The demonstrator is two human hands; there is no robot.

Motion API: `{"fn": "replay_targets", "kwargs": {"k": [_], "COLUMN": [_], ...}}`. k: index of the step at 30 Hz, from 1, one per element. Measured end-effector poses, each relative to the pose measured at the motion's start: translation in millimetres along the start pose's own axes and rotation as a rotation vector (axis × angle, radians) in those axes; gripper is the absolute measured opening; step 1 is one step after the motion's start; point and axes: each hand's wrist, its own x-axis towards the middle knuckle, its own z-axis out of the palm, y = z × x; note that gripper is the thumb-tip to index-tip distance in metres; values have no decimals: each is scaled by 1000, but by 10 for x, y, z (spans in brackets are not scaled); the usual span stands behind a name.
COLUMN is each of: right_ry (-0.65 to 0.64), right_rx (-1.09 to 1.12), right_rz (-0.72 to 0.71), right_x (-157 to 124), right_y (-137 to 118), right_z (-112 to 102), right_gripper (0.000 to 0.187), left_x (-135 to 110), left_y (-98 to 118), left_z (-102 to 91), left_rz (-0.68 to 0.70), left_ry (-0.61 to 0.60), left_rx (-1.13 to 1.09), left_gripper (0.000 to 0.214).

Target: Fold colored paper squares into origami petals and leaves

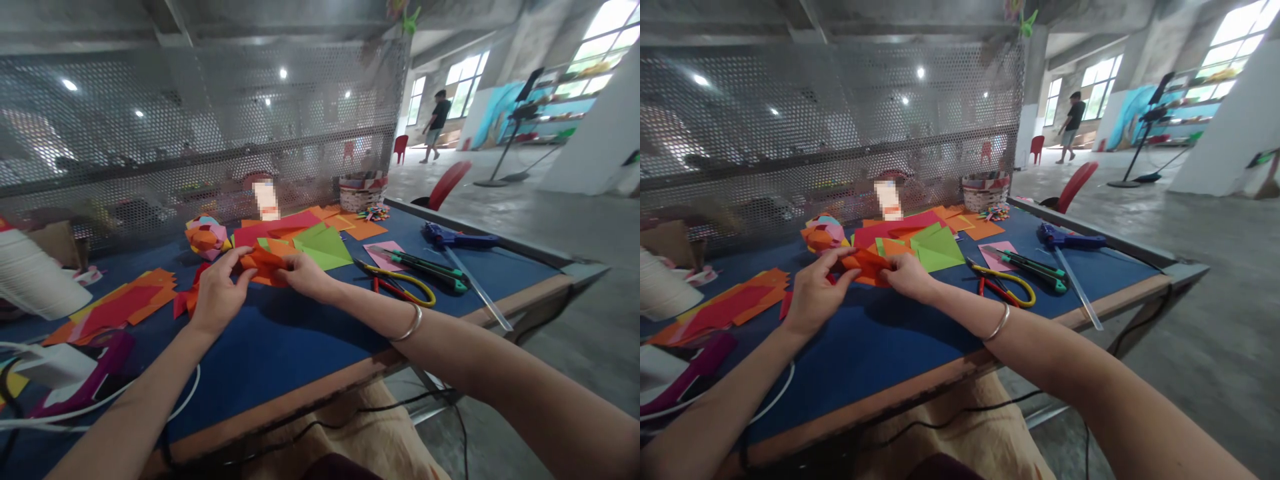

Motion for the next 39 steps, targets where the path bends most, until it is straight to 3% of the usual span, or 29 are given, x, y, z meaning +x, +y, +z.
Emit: {"fn": "replay_targets", "kwargs": {"k": [4, 10, 26, 39], "right_ry": [-112, -147, -13, 19], "right_rx": [-116, -232, -400, -247], "right_rz": [3, -11, -54, -45], "right_x": [-36, -40, -56, -43], "right_y": [-31, -39, -124, -112], "right_z": [-27, -56, -62, -47], "right_gripper": [26, 27, 25, 25], "left_x": [6, 5, 39, 6], "left_y": [18, 26, -73, 68], "left_z": [-3, -8, 62, -7], "left_rz": [-8, -32, -138, -46], "left_ry": [-1, -20, -70, 20], "left_rx": [-16, -54, -274, -186], "left_gripper": [39, 38, 40, 38]}}
